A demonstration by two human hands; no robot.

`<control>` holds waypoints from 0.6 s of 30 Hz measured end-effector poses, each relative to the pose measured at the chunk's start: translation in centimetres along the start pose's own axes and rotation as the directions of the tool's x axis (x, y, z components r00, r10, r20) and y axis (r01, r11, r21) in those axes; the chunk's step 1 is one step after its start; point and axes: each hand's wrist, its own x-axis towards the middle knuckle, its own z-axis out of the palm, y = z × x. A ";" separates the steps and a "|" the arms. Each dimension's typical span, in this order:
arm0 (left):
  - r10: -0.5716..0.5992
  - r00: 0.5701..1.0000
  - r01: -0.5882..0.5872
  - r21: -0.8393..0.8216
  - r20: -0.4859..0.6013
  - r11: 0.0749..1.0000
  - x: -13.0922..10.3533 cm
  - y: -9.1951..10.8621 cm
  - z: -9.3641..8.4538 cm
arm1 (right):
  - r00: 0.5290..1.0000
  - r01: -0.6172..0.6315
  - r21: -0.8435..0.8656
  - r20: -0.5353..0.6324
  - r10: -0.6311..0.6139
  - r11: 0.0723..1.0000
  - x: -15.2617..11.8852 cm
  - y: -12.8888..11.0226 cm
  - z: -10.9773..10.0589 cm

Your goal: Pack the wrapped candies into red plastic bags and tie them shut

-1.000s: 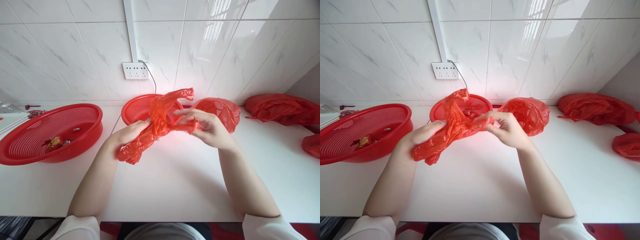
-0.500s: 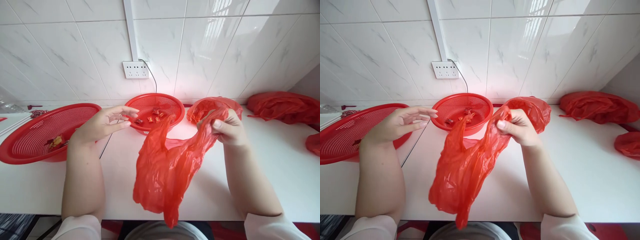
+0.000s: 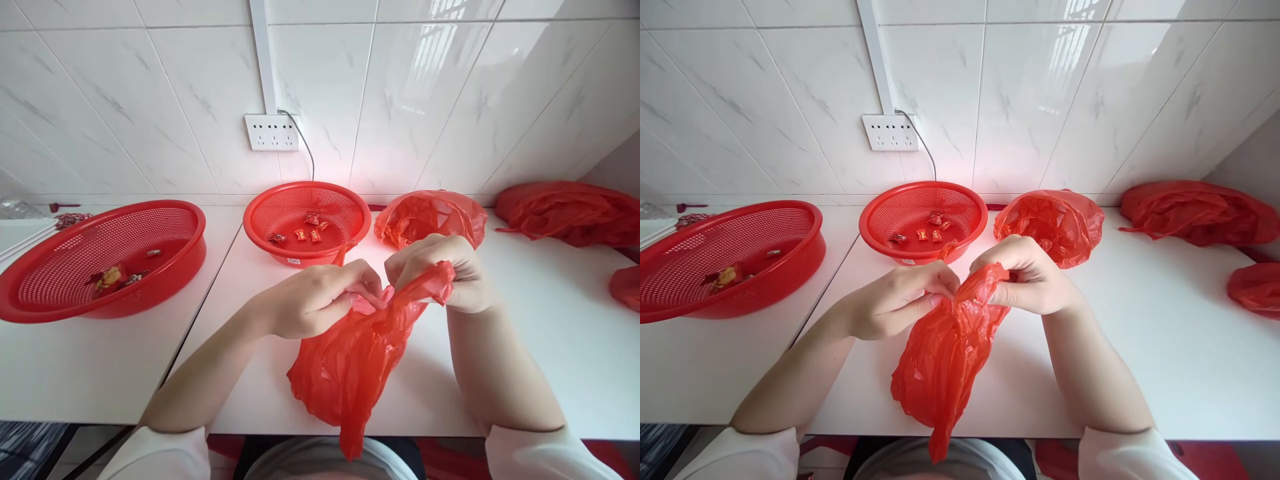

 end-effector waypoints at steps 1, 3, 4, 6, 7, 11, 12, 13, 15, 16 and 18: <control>-0.004 1.000 0.006 -0.080 0.025 0.997 0.1 -0.2 0.0 | 1.000 0.003 -0.008 0.012 -0.003 1.000 0.0 0.0 0.0; -0.014 0.997 0.026 -0.175 0.073 0.984 0.3 -0.5 -0.1 | 0.999 0.000 -0.023 0.039 0.000 1.000 0.0 -0.1 0.0; -0.021 0.995 0.039 -0.191 0.095 0.981 0.4 -0.6 -0.1 | 0.999 -0.005 -0.032 0.051 0.006 0.999 0.0 -0.1 0.0; -0.029 0.993 0.052 -0.196 0.119 0.979 0.4 -0.6 -0.1 | 0.998 -0.017 -0.046 0.067 0.020 0.999 0.0 -0.1 -0.1; -0.031 0.992 0.055 -0.197 0.123 0.979 0.4 -0.6 -0.2 | 0.997 -0.024 -0.055 0.076 0.028 0.998 0.0 -0.2 -0.1; -0.037 0.992 0.059 -0.186 0.124 0.981 0.2 -0.7 -0.4 | 0.993 -0.054 -0.094 0.097 0.063 0.994 0.0 -0.3 -0.3; -0.042 0.990 0.065 -0.172 0.133 0.983 0.1 -0.7 -0.4 | 0.992 -0.060 -0.101 0.101 0.070 0.993 0.0 -0.3 -0.3; -0.046 0.988 0.069 -0.154 0.148 0.986 0.1 -0.8 -0.5 | 0.992 -0.062 -0.105 0.101 0.073 0.993 -0.1 -0.2 -0.3; -0.047 0.982 0.068 -0.110 0.186 0.992 0.1 -1.0 -0.5 | 0.992 -0.062 -0.108 0.102 0.073 0.992 -0.2 -0.2 -0.3; -0.042 0.978 0.061 -0.090 0.204 0.994 0.1 -1.1 -0.5 | 0.993 -0.058 -0.106 0.101 0.068 0.993 -0.2 -0.1 -0.3; -0.034 0.972 0.052 -0.070 0.231 0.996 0.2 -1.3 -0.6 | 0.993 -0.049 -0.100 0.100 0.059 0.994 -0.2 0.0 -0.3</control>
